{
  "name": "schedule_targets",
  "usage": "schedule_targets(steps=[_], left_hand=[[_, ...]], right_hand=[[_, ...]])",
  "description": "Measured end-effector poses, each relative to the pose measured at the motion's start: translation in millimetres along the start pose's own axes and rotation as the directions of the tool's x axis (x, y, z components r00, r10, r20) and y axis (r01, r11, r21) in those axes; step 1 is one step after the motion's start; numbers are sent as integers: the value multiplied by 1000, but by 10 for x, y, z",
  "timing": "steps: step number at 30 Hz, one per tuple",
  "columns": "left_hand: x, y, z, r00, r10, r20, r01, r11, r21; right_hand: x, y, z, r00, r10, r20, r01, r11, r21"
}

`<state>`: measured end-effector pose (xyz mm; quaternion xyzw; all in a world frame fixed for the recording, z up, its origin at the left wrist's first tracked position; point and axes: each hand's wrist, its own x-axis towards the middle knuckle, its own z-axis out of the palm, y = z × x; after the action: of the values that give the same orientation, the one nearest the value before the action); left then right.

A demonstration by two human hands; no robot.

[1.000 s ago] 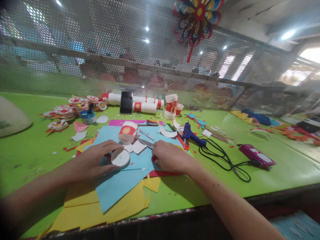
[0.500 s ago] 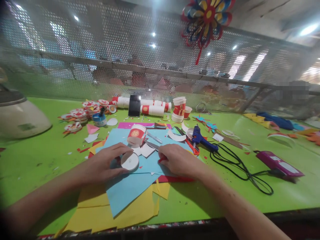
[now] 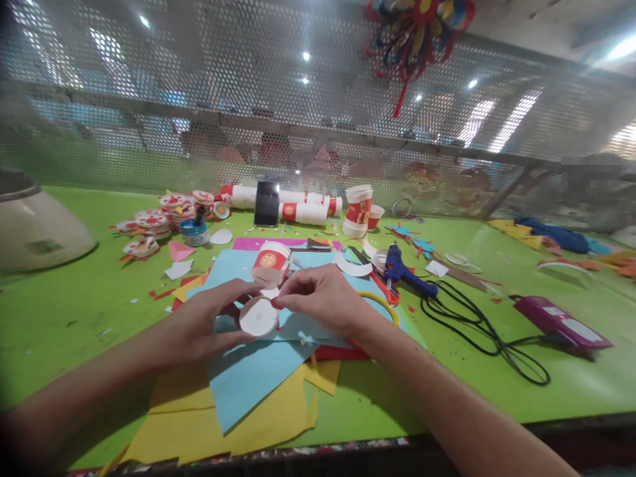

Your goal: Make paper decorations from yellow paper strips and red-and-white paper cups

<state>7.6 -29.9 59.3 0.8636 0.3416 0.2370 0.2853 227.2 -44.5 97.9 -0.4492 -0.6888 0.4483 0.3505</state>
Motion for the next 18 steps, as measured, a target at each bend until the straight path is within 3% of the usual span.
schedule_targets(steps=[10, 18], left_hand=[[-8, 79, -6, 996, 82, 31, -84, 994, 67], [-25, 87, 0, 996, 86, 35, -89, 991, 98]], right_hand=[[-45, -23, 178, 990, -120, 70, 136, 935, -328], [-25, 24, 220, 997, -84, 1, 80, 958, -276]])
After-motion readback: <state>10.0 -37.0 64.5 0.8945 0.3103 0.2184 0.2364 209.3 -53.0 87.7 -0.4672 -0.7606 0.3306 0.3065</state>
